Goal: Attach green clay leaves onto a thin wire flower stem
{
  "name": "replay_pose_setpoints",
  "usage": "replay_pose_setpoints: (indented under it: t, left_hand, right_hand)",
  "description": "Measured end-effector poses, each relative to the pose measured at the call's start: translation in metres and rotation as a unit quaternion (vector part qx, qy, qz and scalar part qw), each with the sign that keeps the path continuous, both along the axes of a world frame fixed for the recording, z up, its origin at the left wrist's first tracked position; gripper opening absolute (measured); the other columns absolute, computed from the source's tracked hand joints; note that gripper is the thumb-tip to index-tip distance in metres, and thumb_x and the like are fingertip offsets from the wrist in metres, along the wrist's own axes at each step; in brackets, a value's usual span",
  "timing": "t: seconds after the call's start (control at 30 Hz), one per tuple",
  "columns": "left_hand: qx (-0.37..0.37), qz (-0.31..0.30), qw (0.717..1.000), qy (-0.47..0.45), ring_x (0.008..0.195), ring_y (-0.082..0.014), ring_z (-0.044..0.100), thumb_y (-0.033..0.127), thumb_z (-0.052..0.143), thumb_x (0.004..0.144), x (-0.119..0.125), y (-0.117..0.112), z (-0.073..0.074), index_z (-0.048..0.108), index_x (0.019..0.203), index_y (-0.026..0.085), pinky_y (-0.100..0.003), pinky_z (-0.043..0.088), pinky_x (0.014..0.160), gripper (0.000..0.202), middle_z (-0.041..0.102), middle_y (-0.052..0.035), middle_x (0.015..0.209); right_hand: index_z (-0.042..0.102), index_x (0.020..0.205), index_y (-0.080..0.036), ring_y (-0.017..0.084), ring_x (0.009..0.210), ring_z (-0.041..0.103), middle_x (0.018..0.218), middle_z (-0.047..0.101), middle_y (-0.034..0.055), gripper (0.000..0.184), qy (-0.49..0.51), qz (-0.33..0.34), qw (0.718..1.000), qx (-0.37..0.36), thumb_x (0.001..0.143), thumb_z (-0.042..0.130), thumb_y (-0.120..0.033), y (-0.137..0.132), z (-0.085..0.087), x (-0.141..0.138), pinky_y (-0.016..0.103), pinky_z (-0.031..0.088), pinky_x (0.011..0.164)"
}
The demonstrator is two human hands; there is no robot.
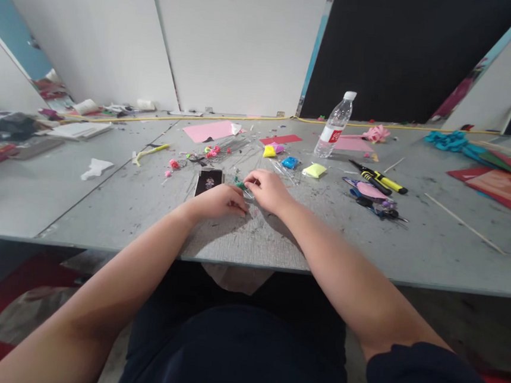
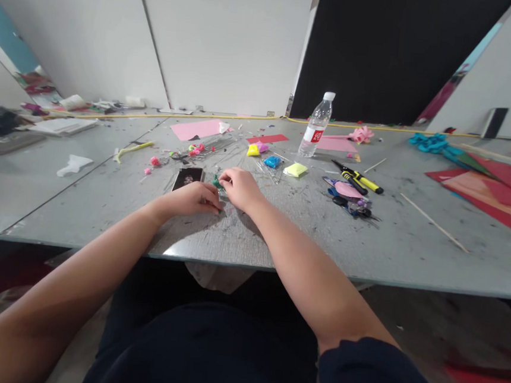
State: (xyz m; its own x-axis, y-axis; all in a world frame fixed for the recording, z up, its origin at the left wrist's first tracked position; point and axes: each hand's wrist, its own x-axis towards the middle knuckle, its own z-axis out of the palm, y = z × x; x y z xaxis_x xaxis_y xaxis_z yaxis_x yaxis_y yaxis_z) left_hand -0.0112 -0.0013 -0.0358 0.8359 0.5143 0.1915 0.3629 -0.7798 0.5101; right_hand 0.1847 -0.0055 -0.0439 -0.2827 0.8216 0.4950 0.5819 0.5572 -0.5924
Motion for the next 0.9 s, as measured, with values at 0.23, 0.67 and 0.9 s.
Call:
replay_pose_setpoints:
  t: [0.23,0.67,0.9]
  left_hand:
    - [-0.007,0.043,0.998,0.041,0.074,-0.0151,0.065,0.025,0.076,0.079,-0.004,-0.001,0.007,0.084,0.093,0.023,-0.028,0.048,0.073,0.016,0.072,-0.004,0.088]
    - [-0.029,0.231,0.966,-0.115,0.069,-0.0142,0.06,0.032,0.077,0.08,-0.006,-0.006,0.016,0.068,0.12,0.016,-0.028,0.047,0.066,0.044,0.072,-0.0035,0.086]
    - [-0.053,0.233,0.956,-0.168,0.064,-0.0113,0.054,0.025,0.076,0.079,-0.006,0.002,0.012,0.073,0.107,0.018,-0.025,0.042,0.059,0.029,0.066,-0.0009,0.077]
  right_hand:
    - [0.075,0.084,-0.018,0.022,0.09,0.069,0.093,0.077,0.0083,0.014,0.018,-0.026,0.999,-0.014,0.087,0.067,-0.008,-0.002,0.002,-0.001,0.035,0.05,0.086]
    - [0.077,0.086,-0.016,0.019,0.076,0.068,0.083,0.077,0.0067,0.008,0.062,0.017,0.997,-0.035,0.089,0.069,-0.013,-0.009,0.006,-0.003,0.032,0.048,0.075]
    - [0.078,0.094,-0.016,0.02,0.078,0.069,0.085,0.078,0.0073,0.011,0.065,0.027,0.996,-0.051,0.09,0.067,-0.015,-0.011,0.008,-0.001,0.031,0.049,0.075]
